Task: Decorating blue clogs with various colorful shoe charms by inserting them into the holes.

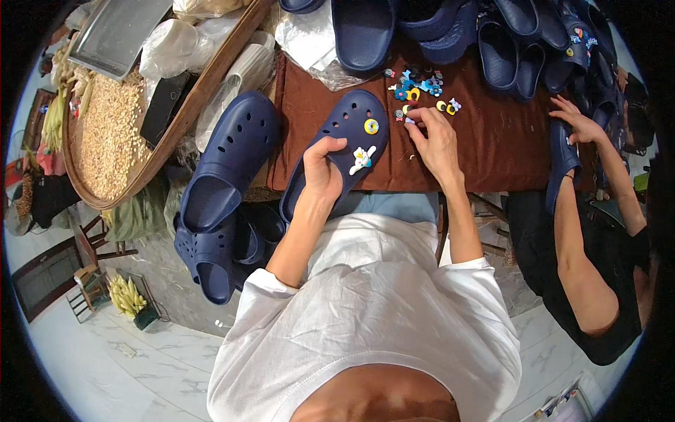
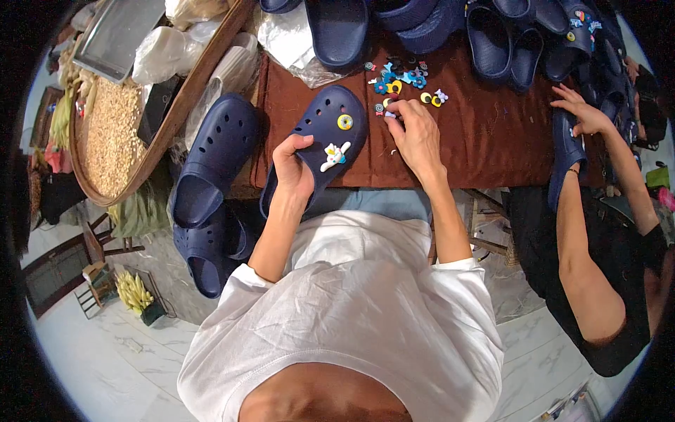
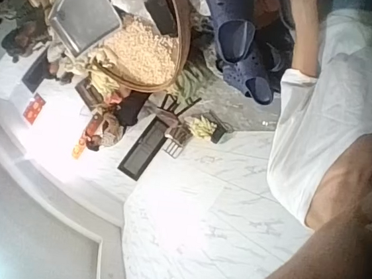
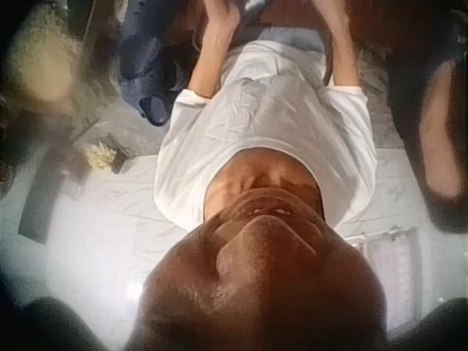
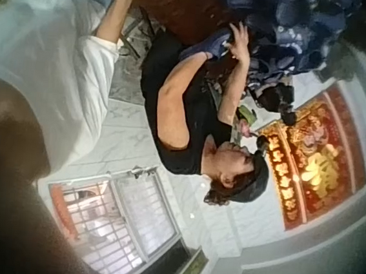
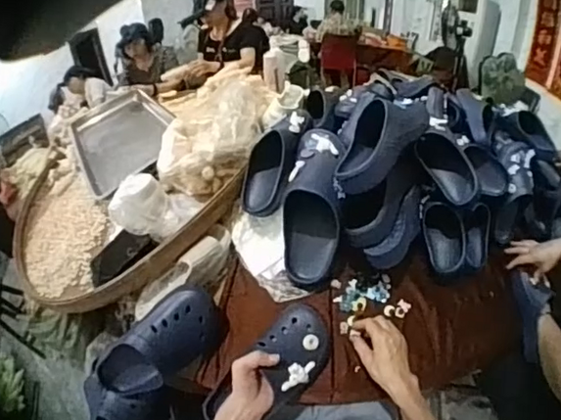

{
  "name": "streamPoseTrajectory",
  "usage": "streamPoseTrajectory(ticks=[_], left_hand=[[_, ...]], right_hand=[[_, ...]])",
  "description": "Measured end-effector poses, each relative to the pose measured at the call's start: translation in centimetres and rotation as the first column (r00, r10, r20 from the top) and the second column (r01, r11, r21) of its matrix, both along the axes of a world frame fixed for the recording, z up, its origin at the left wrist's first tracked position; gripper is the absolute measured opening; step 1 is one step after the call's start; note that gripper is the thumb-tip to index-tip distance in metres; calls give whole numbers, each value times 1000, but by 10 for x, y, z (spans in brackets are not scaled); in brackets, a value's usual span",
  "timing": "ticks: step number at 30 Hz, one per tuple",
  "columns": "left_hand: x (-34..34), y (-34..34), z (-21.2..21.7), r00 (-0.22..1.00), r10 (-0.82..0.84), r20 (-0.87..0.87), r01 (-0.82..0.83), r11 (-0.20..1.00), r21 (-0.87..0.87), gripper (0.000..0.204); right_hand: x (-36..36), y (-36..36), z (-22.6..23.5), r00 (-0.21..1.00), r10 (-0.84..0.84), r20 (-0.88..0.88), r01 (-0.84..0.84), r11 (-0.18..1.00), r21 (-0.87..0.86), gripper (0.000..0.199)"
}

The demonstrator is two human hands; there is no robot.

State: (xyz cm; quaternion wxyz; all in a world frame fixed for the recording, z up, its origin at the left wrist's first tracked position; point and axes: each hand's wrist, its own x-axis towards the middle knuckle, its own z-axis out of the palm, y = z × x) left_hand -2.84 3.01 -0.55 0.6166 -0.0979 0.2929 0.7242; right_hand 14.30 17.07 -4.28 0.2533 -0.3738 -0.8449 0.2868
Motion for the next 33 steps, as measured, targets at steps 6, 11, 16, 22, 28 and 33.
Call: streamPoseTrajectory(ticks=[6, 11, 16, 22, 28, 33], left_hand=[[1, -9, -12, 997, -36, -61, 36, 999, -2, 45], [10, -16, -12, 992, -29, -122, 27, 999, -19, 37], [19, -26, -18, 980, -34, -195, 24, 998, -55, 16], [22, -38, -18, 949, -180, -258, 146, 978, -148, 9], [31, -42, 0, 903, -203, -378, 140, 972, -187, 23], [27, -42, 7, 921, -241, -306, 172, 957, -235, 39]], right_hand=[[-18, -9, 33, 964, -5, -265, -87, 938, -336, 17], [-34, -19, 40, 950, 58, -307, -166, 927, -337, 18], [-32, -24, 37, 933, 61, -355, -194, 915, -355, 14], [-25, -28, 36, 917, 54, -394, -229, 882, -412, 16], [-18, -25, 32, 880, -55, -473, -330, 643, -690, 14], [-16, -31, 40, 905, -10, -426, -305, 682, -664, 13]])
